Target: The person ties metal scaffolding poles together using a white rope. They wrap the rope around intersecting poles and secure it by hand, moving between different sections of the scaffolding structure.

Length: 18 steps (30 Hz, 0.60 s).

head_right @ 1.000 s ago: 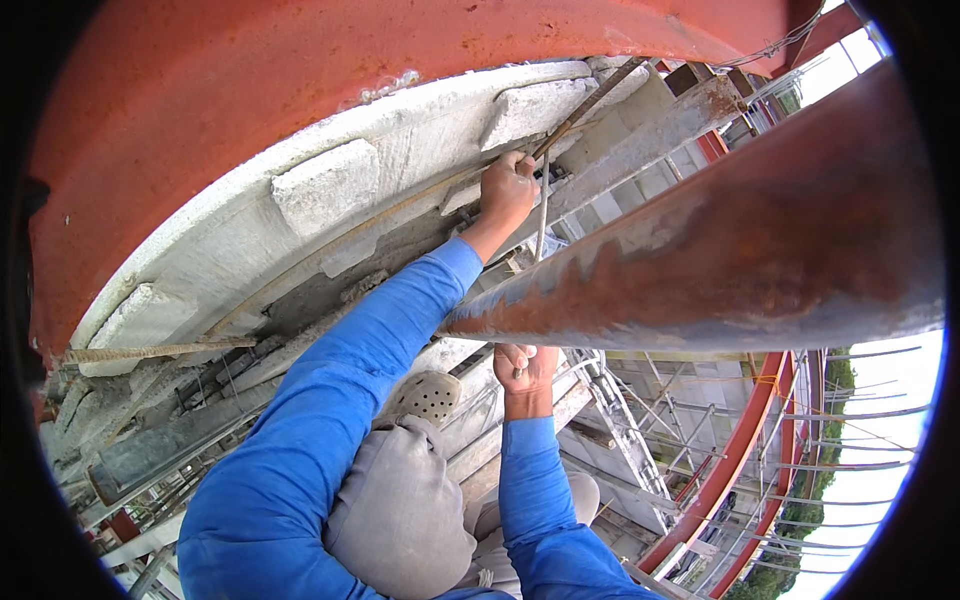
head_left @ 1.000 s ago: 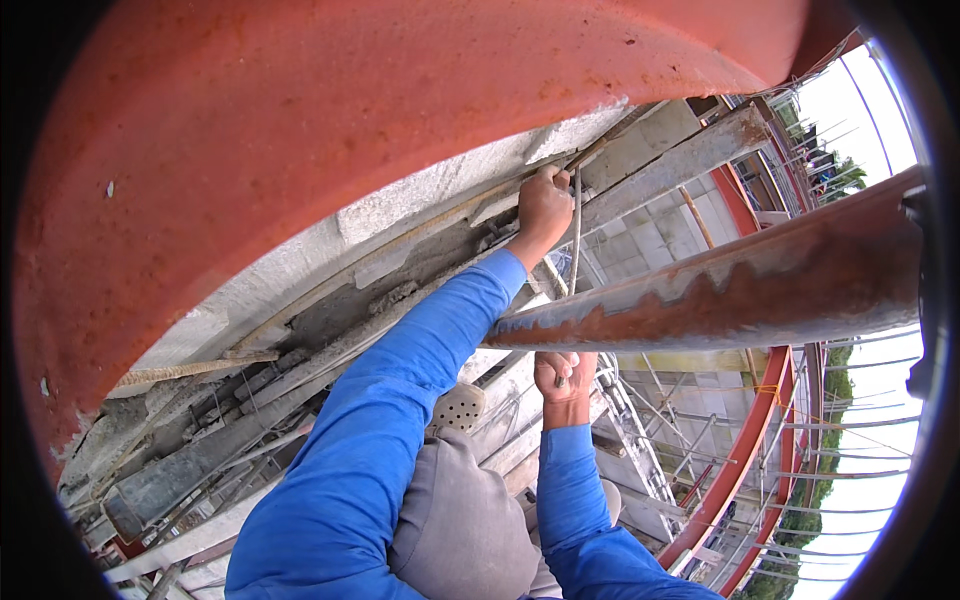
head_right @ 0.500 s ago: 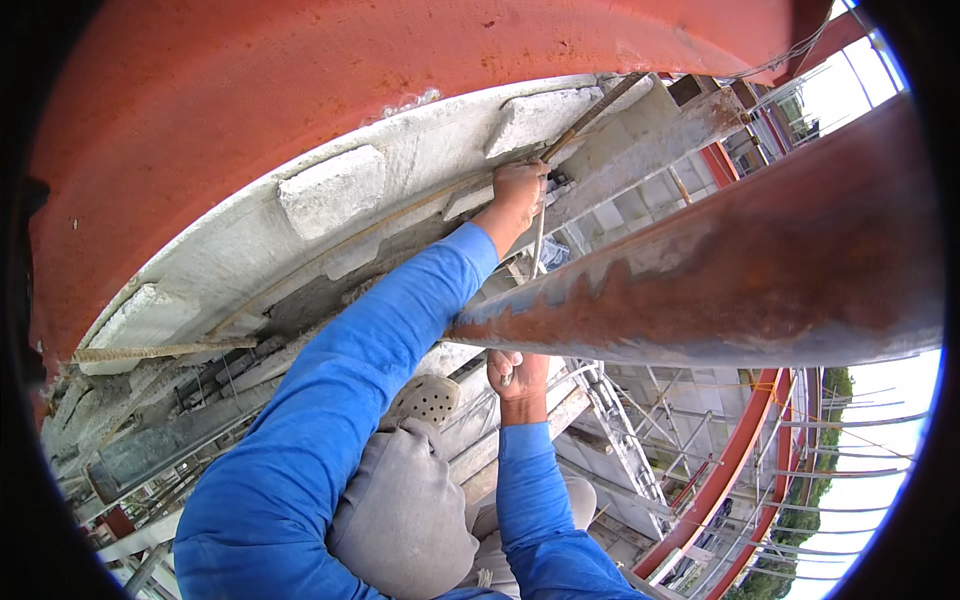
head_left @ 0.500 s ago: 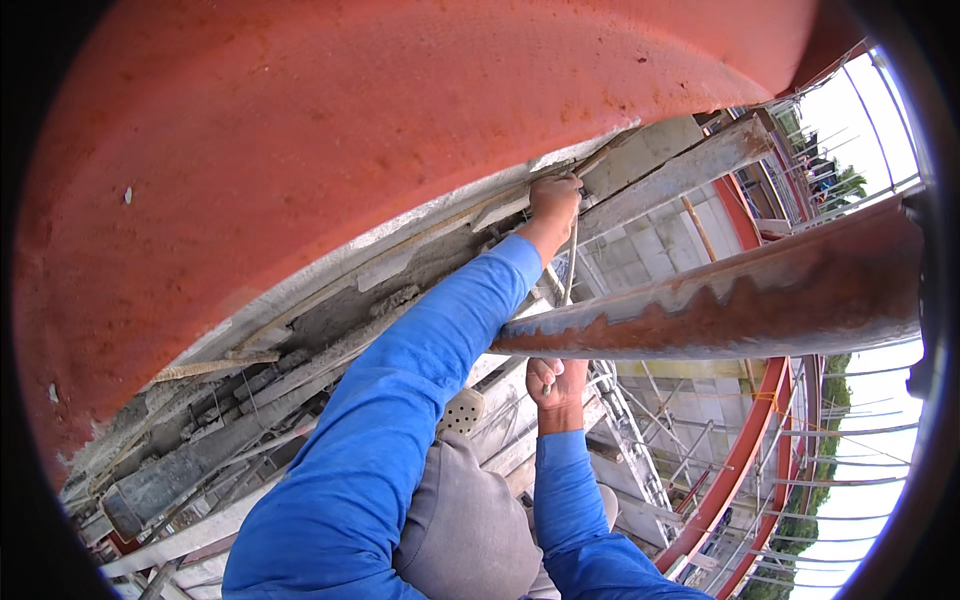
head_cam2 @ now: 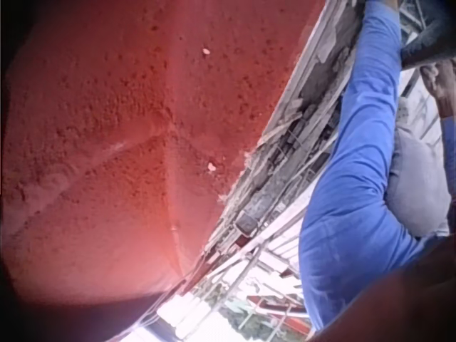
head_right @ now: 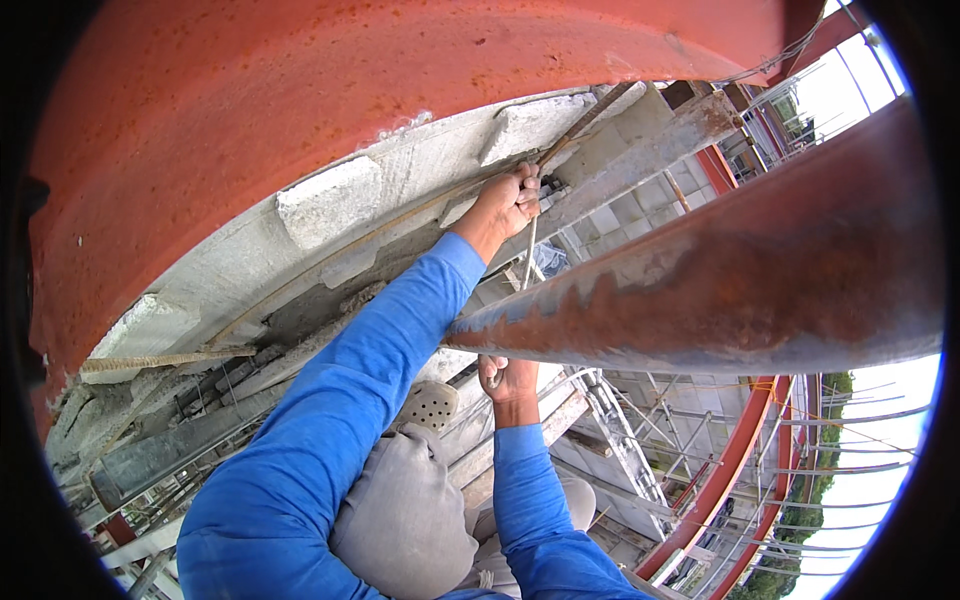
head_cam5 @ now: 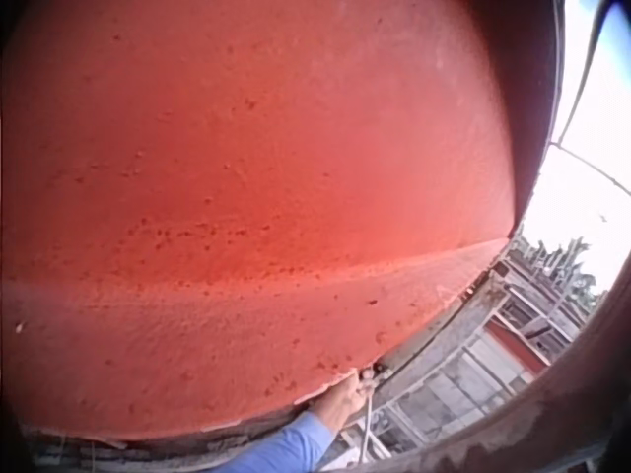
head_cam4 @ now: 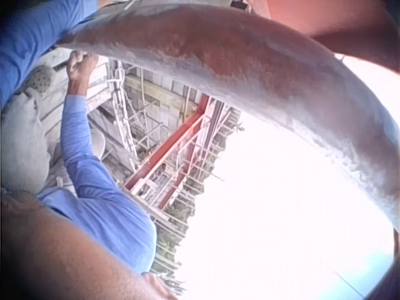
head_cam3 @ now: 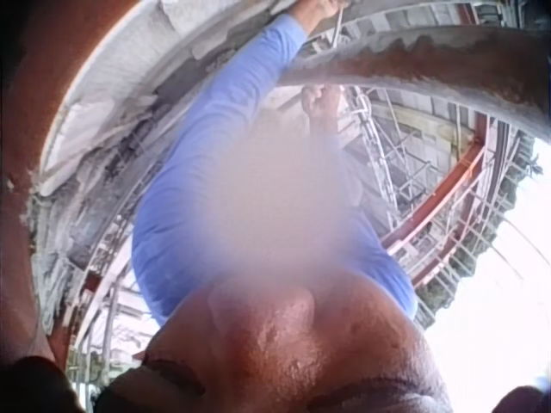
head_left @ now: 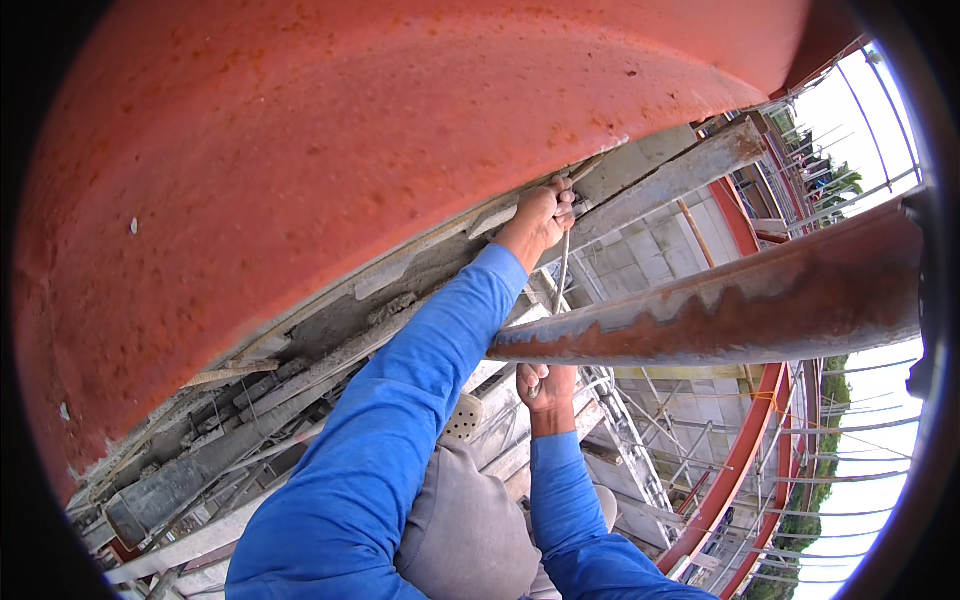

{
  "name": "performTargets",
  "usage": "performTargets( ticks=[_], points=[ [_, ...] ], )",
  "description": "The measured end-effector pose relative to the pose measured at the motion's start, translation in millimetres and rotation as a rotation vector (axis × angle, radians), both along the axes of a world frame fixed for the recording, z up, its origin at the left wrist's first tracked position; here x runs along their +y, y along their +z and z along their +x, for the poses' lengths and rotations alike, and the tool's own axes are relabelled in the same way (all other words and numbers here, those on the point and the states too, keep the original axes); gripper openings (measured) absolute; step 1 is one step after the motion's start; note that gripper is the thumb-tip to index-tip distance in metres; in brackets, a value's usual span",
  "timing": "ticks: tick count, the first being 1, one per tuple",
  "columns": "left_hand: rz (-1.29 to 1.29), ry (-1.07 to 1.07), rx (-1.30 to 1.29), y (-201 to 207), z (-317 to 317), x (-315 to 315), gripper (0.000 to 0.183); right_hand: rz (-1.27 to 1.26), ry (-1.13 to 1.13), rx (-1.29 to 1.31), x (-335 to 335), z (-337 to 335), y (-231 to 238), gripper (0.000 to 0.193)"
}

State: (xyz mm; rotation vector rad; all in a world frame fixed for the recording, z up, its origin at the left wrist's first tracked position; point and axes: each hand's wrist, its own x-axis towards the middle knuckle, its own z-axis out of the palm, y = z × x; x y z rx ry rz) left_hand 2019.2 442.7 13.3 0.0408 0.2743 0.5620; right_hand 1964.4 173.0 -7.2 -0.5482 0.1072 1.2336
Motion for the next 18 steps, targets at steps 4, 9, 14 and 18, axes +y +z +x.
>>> performTargets(
  ticks=[4,9,14,18],
  points=[
    [-0.098,0.003,-0.053,2,-1,8,0.022,-0.089,0.011,-0.071,4,-5,-4,0.038],
    [-0.132,0.032,-0.1,1,-4,10,0.023,-0.218,-0.024,-0.2,4,-11,-3,0.038],
    [-0.191,0.013,-0.125,0,-4,10,0.026,-0.22,0.008,-0.081,-8,-10,6,0.039],
    [-0.205,0.006,-0.121,-14,-7,14,0.026,0.026,0.032,0.16,-18,-2,1,0.038]
  ],
)
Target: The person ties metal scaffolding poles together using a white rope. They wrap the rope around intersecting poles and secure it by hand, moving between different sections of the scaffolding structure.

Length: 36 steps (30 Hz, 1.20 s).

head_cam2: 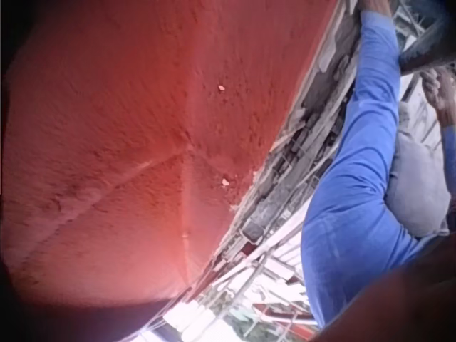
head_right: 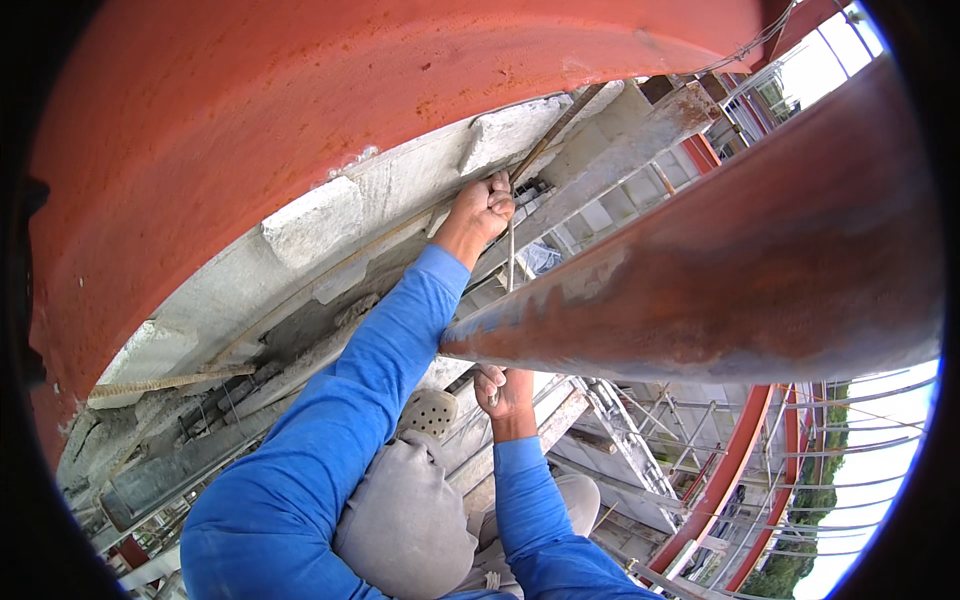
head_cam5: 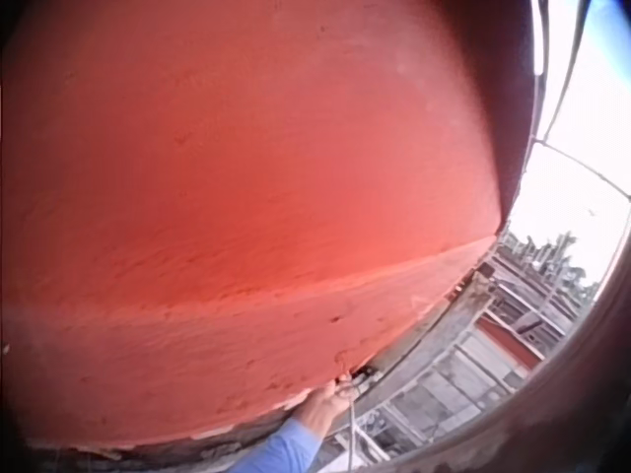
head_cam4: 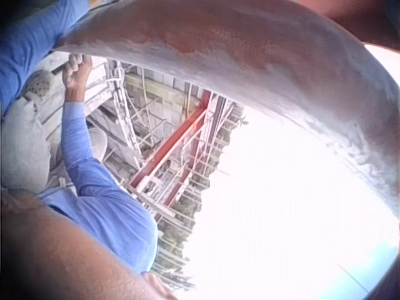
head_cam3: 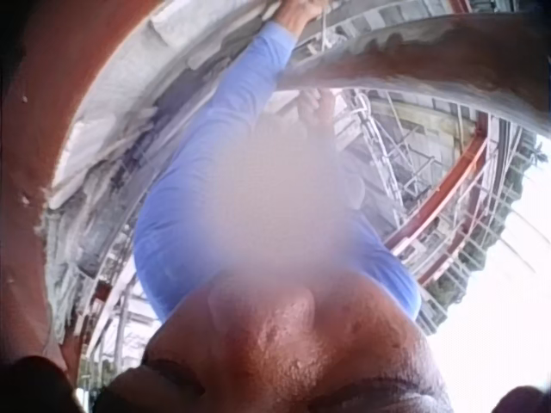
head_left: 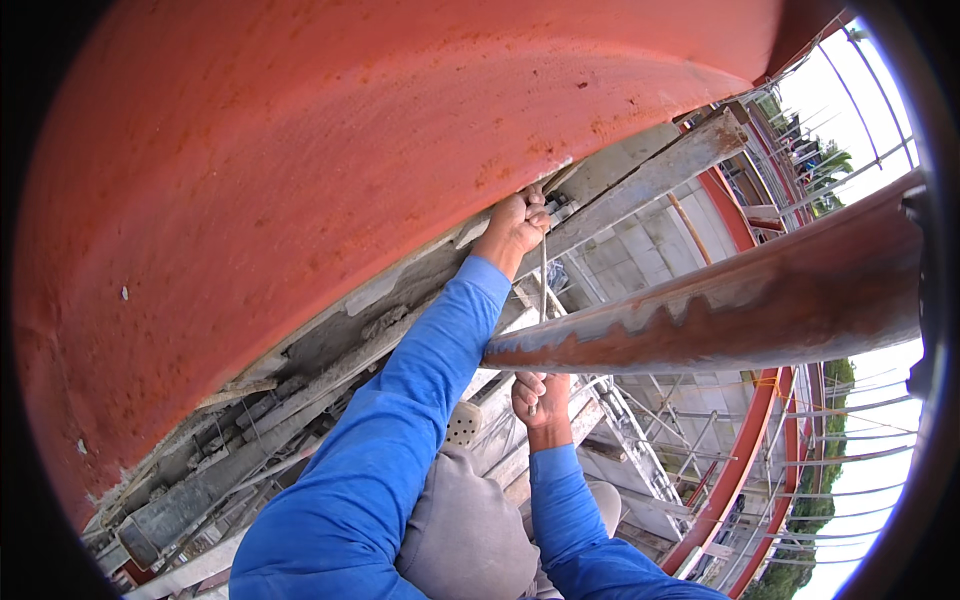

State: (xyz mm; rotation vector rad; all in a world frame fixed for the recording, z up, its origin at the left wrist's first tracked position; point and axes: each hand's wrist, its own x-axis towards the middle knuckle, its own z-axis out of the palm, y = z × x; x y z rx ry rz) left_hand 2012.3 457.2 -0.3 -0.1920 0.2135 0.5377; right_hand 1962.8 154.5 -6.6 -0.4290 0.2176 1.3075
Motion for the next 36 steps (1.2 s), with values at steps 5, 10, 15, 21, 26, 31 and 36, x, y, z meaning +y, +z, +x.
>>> performTargets(
  ticks=[5,10,15,21,26,31,36],
  points=[
    [0.026,-0.014,-0.008,-8,1,-7,0.027,0.191,-0.014,0.17,-8,5,-16,0.038],
    [-0.001,0.025,-0.069,-6,-1,3,0.028,0.16,-0.097,0.147,16,-28,-2,0.039],
    [-0.05,0.014,-0.008,1,4,0,0.027,0.233,-0.045,0.1,7,-16,-6,0.038],
    [-0.115,-0.026,-0.054,-7,4,9,0.027,-0.155,-0.084,-0.115,15,-21,18,0.036],
    [-0.11,-0.044,-0.054,-1,6,4,0.027,-0.017,-0.022,-0.021,4,-8,8,0.035],
    [-0.075,0.0,-0.094,-4,4,3,0.027,-0.001,-0.006,-0.043,-1,-8,13,0.033],
    [-0.077,0.007,-0.072,-5,2,6,0.028,-0.201,-0.096,-0.113,16,-17,22,0.034]
  ],
)
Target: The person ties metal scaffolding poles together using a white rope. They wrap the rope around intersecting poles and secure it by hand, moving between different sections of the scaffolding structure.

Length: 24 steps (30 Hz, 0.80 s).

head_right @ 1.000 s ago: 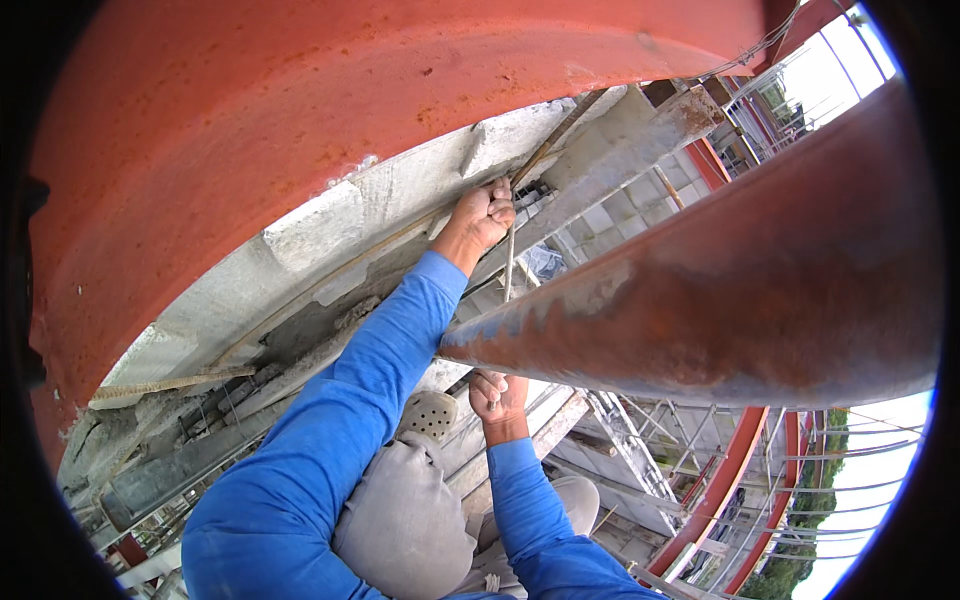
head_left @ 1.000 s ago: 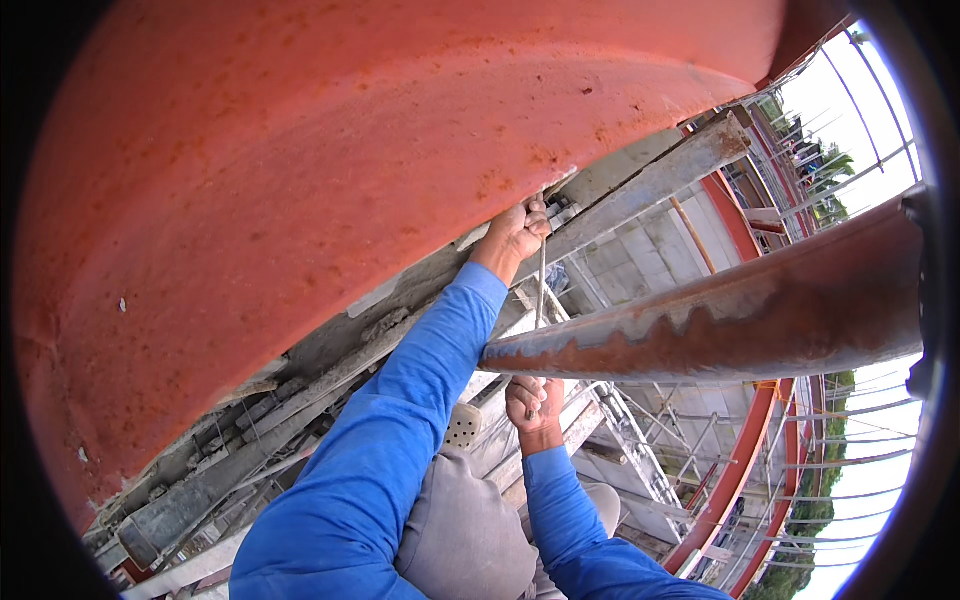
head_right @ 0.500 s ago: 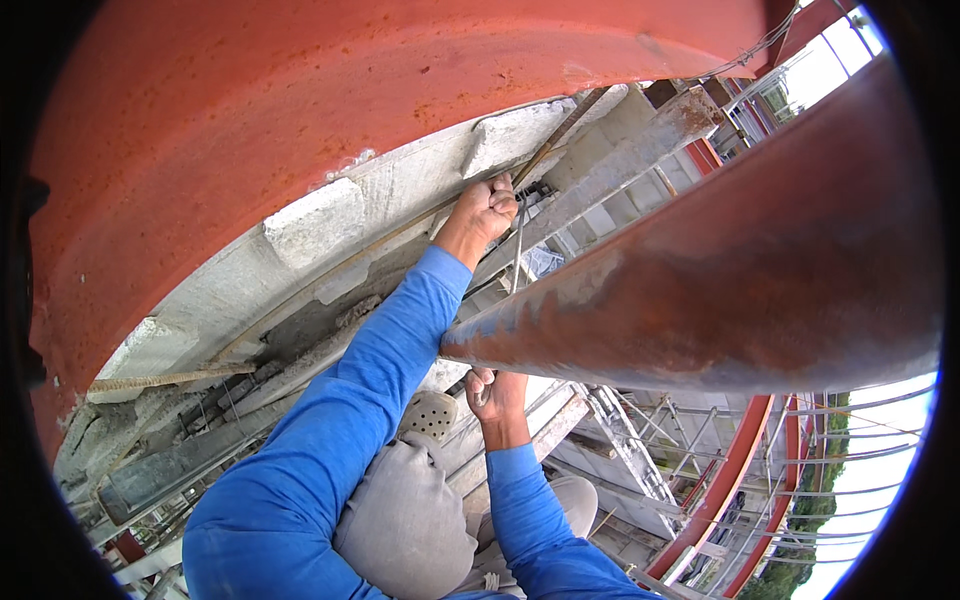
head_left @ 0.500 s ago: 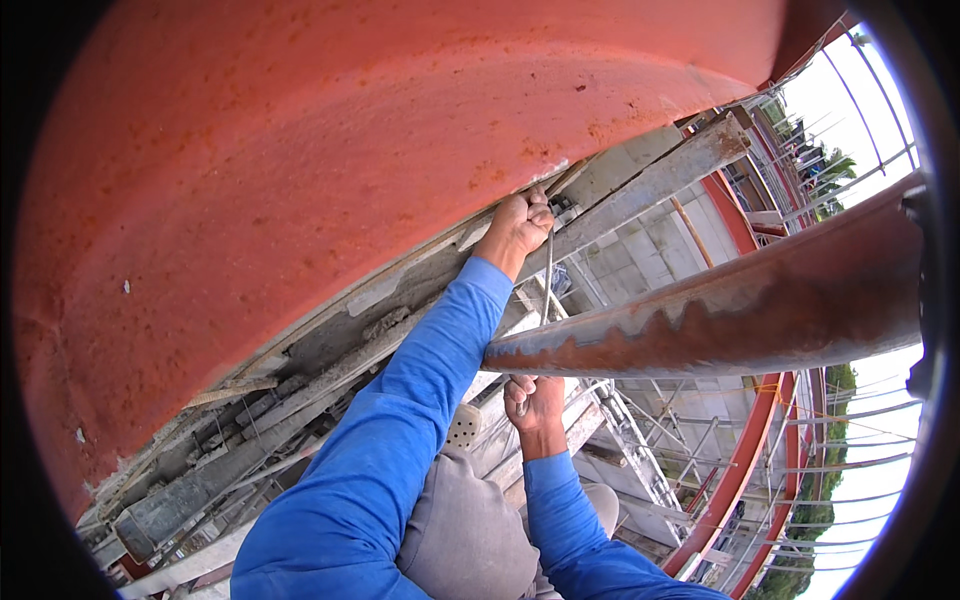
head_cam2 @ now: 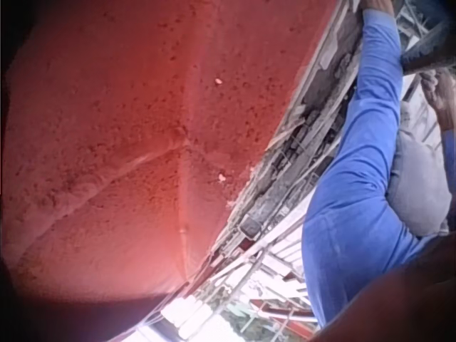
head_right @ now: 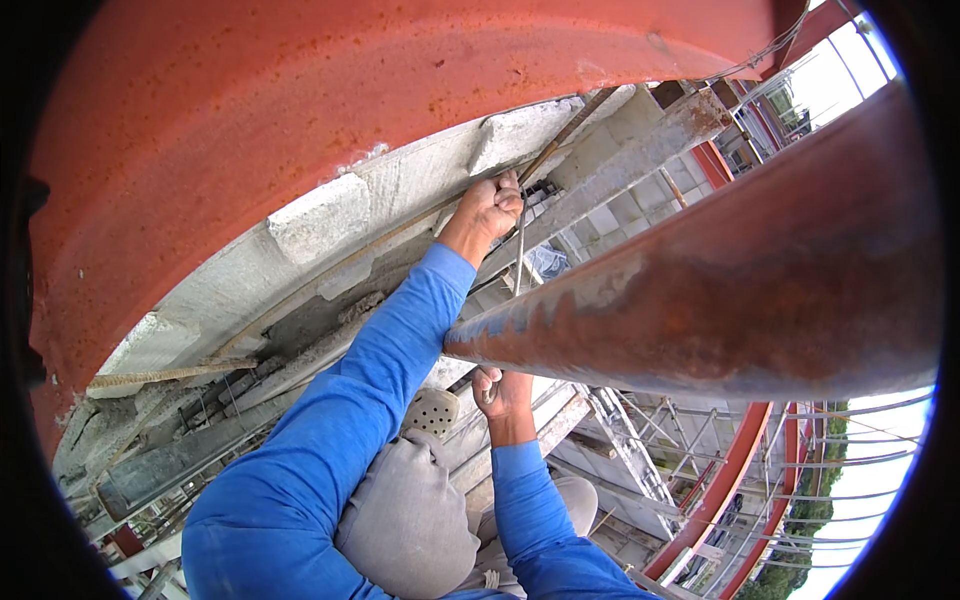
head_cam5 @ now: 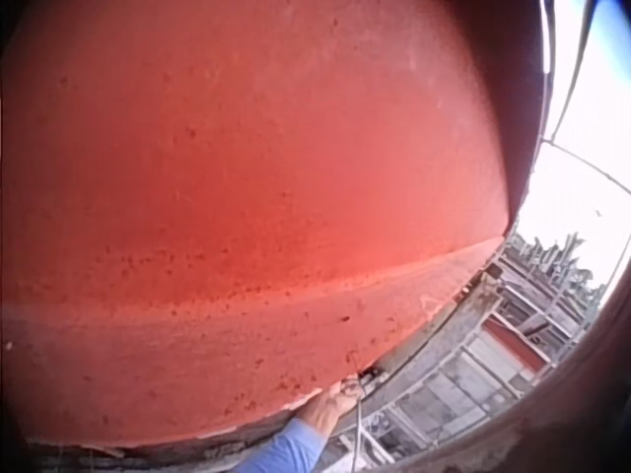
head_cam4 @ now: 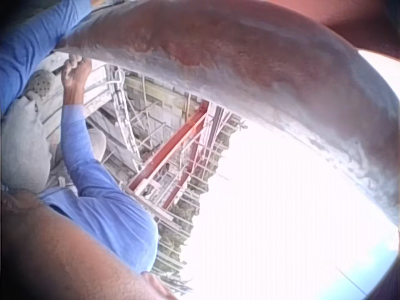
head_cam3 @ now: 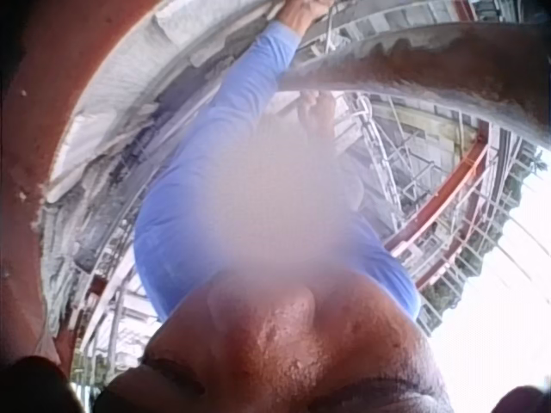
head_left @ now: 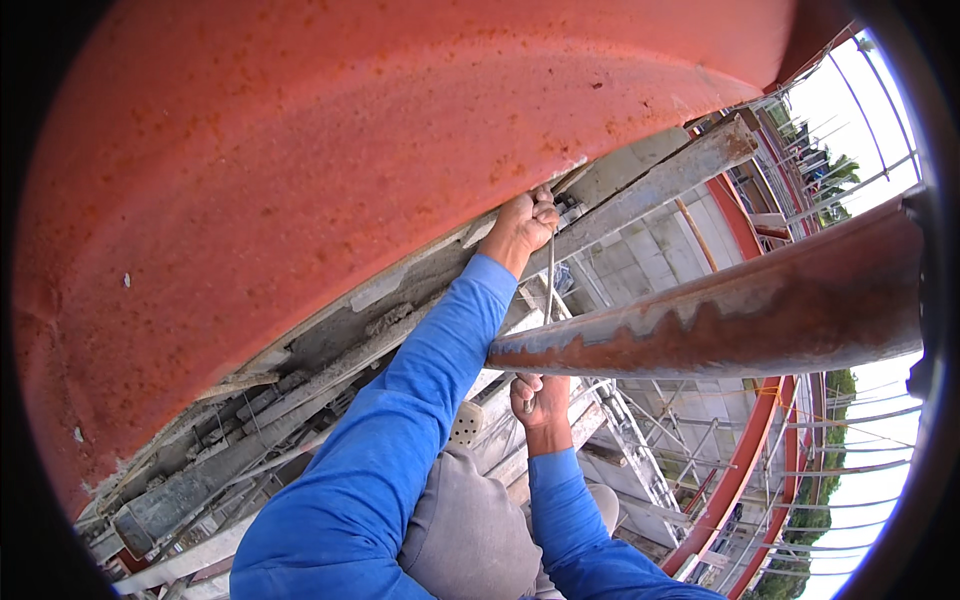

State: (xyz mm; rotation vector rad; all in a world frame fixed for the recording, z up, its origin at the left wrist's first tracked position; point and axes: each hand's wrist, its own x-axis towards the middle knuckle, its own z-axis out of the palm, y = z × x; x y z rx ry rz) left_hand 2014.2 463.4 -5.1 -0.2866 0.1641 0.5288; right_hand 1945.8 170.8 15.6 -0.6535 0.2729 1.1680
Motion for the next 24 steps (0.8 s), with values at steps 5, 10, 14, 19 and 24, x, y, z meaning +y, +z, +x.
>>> performTargets(
  ticks=[5,10,14,19,24],
  points=[
    [0.018,-0.012,0.015,9,-1,-5,0.028,0.16,0.109,0.046,-22,17,-14,0.036],
    [0.01,0.01,0.011,5,-2,-2,0.028,-0.055,0.033,-0.073,-7,6,-2,0.039],
    [-0.009,-0.014,0.02,7,-1,-4,0.028,-0.018,0.058,-0.043,-9,12,-5,0.04],
    [0.017,0.011,0.053,9,-2,-4,0.029,0.058,0.086,0.025,-26,24,-14,0.042],
    [0.015,0.036,0.012,3,0,-2,0.028,-0.091,0.019,-0.072,-15,11,-6,0.045]
  ],
)
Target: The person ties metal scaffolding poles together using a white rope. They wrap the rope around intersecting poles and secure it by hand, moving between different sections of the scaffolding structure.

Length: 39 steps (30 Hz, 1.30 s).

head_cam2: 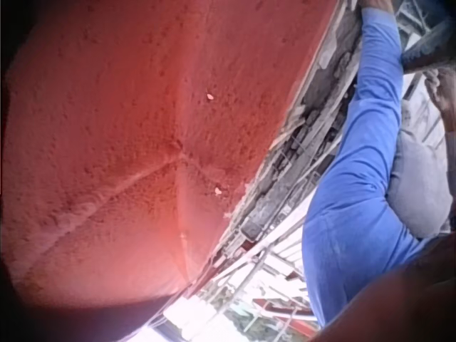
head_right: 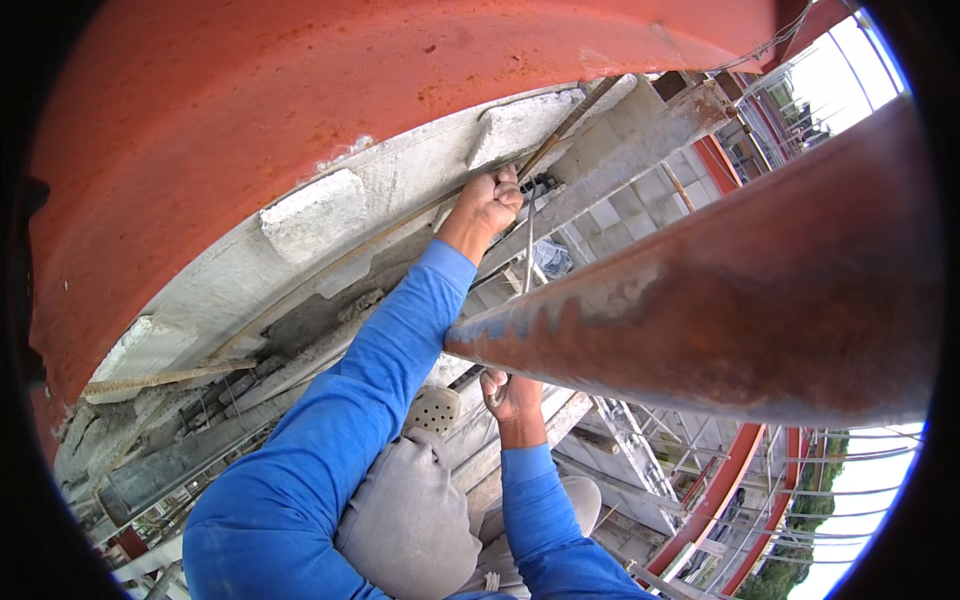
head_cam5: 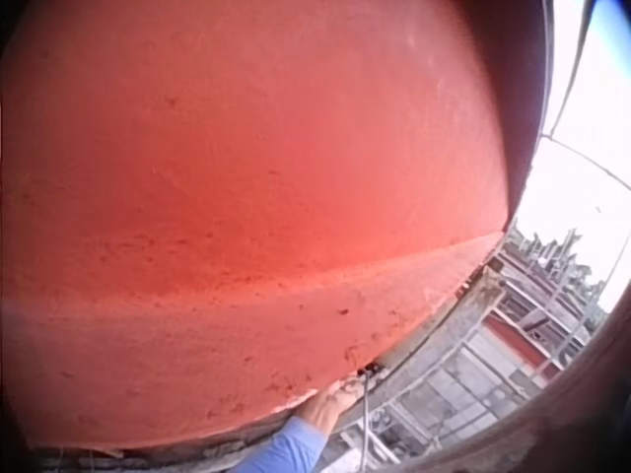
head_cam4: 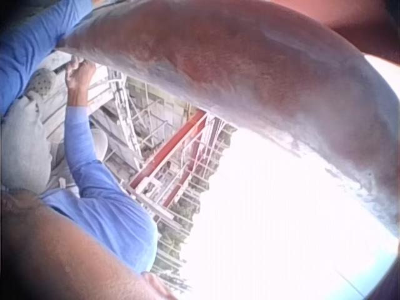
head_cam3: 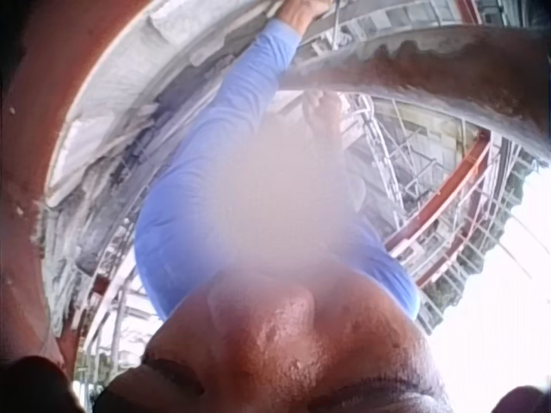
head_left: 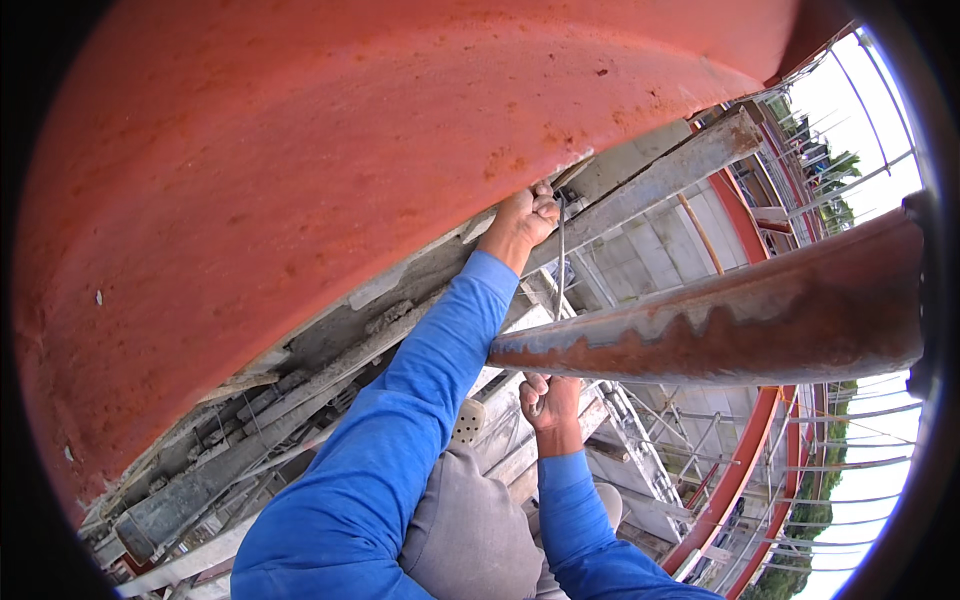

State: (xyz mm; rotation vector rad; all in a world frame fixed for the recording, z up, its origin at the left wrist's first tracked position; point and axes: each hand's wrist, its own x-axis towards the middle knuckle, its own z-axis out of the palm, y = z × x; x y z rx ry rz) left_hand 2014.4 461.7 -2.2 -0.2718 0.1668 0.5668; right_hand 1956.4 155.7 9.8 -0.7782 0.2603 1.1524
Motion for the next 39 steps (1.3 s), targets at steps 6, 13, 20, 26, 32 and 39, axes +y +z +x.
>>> performTargets(
  ticks=[6,13,20,26,32,39],
  points=[
    [-0.002,-0.001,0.041,1,2,0,0.028,0.002,0.04,0.018,3,6,5,0.047],
    [-0.036,-0.03,0.055,4,2,-2,0.027,0.067,0.062,0.099,-7,12,3,0.047],
    [-0.037,-0.036,0.049,1,3,-3,0.027,-0.134,0.035,-0.078,7,-1,15,0.044],
    [0.006,-0.034,0.071,3,-1,-3,0.027,0.012,0.072,0.012,-3,12,6,0.043],
    [0.094,-0.071,0.125,5,-7,-18,0.028,0.08,0.058,0.088,-9,15,9,0.04],
    [0.293,-0.031,0.36,-2,-9,-26,0.014,-0.147,0.109,-0.228,-1,1,34,0.034]
  ],
)
